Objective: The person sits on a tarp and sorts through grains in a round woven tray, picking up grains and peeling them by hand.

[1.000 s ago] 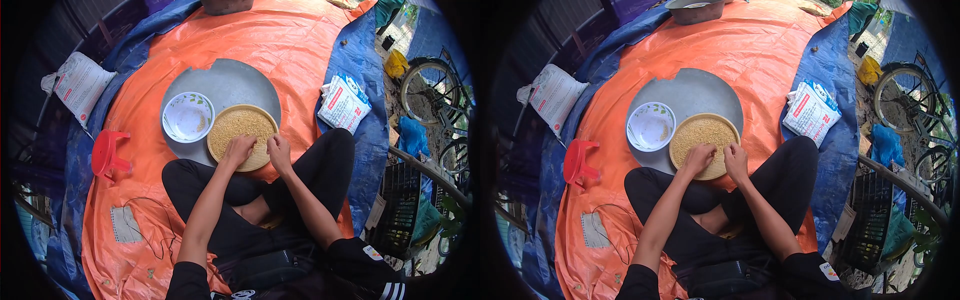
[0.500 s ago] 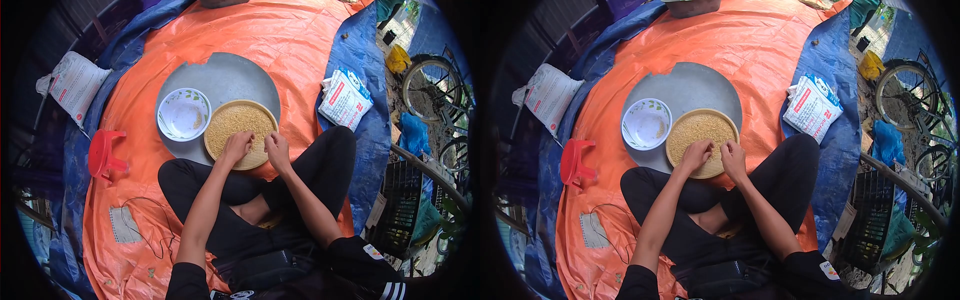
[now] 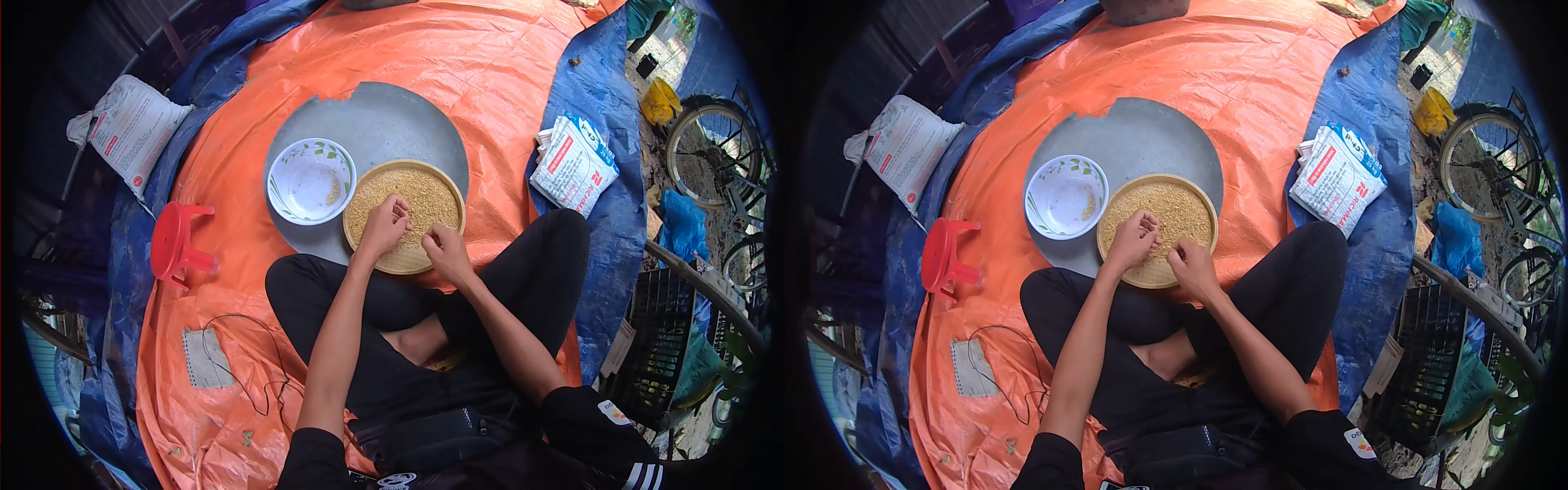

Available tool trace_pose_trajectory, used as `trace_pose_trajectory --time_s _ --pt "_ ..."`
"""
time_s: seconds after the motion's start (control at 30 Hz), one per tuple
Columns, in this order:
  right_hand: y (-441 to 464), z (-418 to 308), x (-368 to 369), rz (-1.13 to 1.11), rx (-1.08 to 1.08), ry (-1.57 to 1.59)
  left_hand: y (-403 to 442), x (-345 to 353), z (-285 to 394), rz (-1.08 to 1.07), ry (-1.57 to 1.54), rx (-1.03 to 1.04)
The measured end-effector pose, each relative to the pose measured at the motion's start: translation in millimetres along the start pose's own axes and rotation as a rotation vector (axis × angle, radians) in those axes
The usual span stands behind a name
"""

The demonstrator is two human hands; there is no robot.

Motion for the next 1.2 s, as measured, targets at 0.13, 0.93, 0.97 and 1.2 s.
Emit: trace_pose_trajectory --time_s 0.13,0.93,0.97,1.2 --pt "-20 -21 27 -0.223 -0.218 -0.107 -3 -22 13 0.119 -0.005 0.149" --pt "26 -28 0 -0.296 -0.247 -0.153 22 -175 10 0.579 0.600 0.015" --pt "26 -32 -5 -0.296 -0.263 -0.163 20 -171 12 0.570 0.605 0.047" --pt "11 -33 -52 -0.146 -0.243 -0.187 4 -83 27 0.164 0.632 0.316"
Point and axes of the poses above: each hand's wrist, its own y-axis towards the middle knuckle, its own x-axis out of the palm, z = x × y, the point moved 4 cm from there along y, towards the middle knuckle, and after that the axes turned 9 degrees about z, right-handed, at the moved point
